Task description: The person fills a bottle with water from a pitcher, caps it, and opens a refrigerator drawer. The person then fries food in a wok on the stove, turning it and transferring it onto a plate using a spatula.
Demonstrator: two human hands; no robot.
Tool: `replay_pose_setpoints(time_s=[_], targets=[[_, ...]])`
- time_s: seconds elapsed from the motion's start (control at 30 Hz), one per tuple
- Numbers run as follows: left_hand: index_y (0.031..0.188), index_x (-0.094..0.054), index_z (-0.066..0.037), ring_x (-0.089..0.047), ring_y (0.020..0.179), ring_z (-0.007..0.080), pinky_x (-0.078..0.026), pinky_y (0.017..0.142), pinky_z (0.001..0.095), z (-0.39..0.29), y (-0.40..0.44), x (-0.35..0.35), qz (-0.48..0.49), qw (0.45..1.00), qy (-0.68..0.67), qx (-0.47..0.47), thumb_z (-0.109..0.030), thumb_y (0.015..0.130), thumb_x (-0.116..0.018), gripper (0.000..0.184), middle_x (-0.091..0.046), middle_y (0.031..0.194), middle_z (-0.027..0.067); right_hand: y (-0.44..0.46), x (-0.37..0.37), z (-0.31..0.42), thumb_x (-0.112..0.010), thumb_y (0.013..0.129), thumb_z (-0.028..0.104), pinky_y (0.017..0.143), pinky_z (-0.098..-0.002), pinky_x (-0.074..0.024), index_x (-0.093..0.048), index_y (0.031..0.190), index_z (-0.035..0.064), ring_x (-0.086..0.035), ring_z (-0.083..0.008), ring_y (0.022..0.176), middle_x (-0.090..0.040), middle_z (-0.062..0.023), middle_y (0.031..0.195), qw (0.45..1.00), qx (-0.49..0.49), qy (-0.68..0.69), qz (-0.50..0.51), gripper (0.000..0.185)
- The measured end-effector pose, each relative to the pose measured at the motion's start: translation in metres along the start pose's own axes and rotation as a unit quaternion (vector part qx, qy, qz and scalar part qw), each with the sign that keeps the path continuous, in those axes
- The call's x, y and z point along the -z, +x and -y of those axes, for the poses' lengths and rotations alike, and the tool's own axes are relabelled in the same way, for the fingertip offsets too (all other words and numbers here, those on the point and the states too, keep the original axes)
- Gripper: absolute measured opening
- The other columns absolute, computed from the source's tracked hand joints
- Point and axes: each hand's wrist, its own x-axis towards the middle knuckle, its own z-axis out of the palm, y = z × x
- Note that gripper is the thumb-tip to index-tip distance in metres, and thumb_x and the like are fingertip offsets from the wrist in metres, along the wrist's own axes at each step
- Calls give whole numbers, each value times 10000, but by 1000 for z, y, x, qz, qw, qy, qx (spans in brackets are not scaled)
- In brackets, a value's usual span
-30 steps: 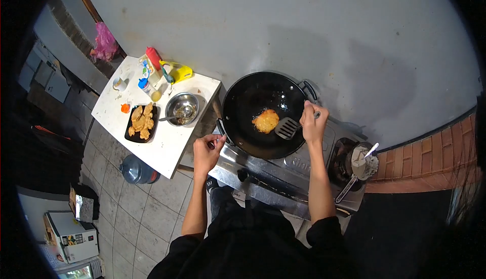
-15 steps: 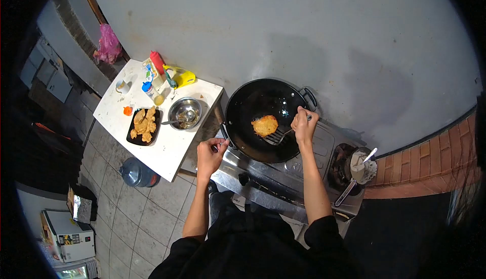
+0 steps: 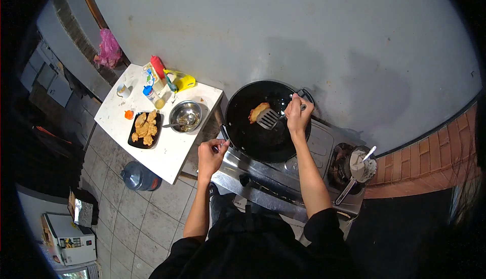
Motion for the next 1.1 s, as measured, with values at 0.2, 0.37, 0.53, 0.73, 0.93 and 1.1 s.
replay_pose_setpoints(time_s=[0.2, 0.37, 0.53, 0.73, 0.93, 1.1], targets=[[838, -697, 34, -474, 506, 79, -390, 489, 257, -2, 0, 2, 5, 1000, 2, 4, -186, 786, -728, 228, -546, 550, 57, 0, 19, -27, -475, 906, 149, 425, -313, -280, -384, 511, 10, -380, -109, 404, -396, -18, 444, 997, -23, -66, 11, 429], [833, -700, 27, -463, 499, 74, -378, 483, 255, -1, -1, 1, 3, 1000, 8, 5, -185, 784, -728, 219, -537, 544, 49, -7, 32, -7, -490, 894, 133, 435, -334, -232, -347, 535, 4, -318, -88, 438, -325, -4, 450, 994, -78, -74, 4, 408], [832, -700, 31, -463, 501, 74, -379, 485, 252, -1, -2, 2, 1, 1000, 9, 0, -189, 786, -729, 227, -538, 545, 52, -8, 50, -1, -506, 878, 109, 446, -343, -225, -337, 547, -20, -289, -93, 456, -297, -18, 461, 990, -55, -124, 32, 393], [839, -701, 31, -465, 506, 72, -382, 489, 247, -3, -2, 2, 3, 1000, 6, 4, -187, 787, -729, 225, -545, 555, 57, -17, 44, -2, -513, 856, 96, 454, -356, -235, -346, 549, -30, -292, -104, 459, -278, -57, 475, 985, -69, -157, 33, 371], [841, -701, 31, -459, 508, 68, -379, 487, 243, -4, -2, 2, 5, 1000, 10, 10, -179, 787, -727, 219, -542, 557, 51, -21, 32, -27, -501, 862, 122, 455, -372, -240, -351, 548, -40, -310, -125, 443, -315, -87, 455, 987, -74, -146, -2, 384], [840, -700, 33, -454, 504, 67, -372, 483, 244, -3, -2, 3, 10, 1000, 11, 5, -173, 791, -723, 214, -531, 552, 48, -18, 29, -19, -495, 918, 123, 328, -260, -219, -353, 501, 87, -298, -65, 327, -340, 25, 433, 992, -115, -57, 0, 442]])
